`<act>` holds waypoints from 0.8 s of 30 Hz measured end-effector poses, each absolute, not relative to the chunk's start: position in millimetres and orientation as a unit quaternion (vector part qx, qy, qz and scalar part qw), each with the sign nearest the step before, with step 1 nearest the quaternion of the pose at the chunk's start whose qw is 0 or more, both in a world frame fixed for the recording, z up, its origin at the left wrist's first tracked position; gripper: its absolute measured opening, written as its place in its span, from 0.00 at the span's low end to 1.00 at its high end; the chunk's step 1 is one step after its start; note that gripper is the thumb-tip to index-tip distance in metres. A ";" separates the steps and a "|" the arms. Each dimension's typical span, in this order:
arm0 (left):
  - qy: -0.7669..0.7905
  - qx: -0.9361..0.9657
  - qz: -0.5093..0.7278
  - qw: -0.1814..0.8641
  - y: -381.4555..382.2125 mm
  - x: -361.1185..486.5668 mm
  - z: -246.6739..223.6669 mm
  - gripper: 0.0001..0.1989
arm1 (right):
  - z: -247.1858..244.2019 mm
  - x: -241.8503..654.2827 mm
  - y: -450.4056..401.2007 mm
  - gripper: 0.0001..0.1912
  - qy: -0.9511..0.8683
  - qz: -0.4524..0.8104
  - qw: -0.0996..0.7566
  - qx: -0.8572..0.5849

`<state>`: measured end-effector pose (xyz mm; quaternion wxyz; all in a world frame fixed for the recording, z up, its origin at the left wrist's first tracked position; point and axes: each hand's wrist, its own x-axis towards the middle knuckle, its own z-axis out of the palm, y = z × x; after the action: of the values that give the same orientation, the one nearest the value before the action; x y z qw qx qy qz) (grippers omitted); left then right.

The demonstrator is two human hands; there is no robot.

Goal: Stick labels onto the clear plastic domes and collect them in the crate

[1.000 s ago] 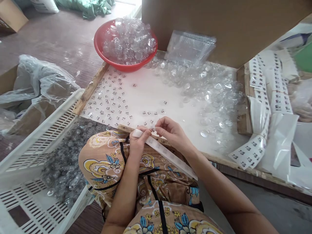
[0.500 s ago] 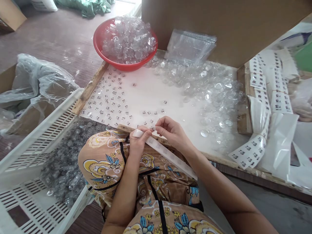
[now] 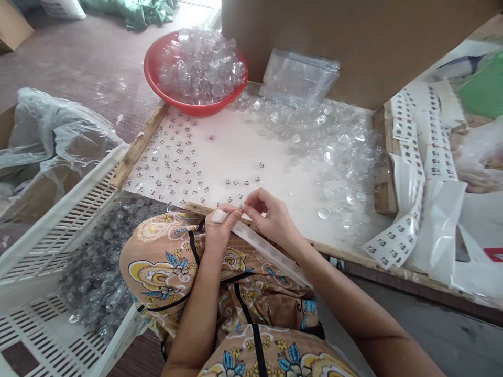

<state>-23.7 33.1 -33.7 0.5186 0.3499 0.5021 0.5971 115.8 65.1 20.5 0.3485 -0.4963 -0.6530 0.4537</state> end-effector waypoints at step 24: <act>0.518 0.326 0.584 0.533 32.0 -24.7 -26.7 0.18 | -26.2 163.6 132.3 0.34 -0.703 0.261 0.207 -0.628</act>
<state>-24.7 32.0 -26.7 0.5329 0.3259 0.5181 0.5842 163.6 132.3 -26.2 0.2071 -0.6285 -0.7029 0.2608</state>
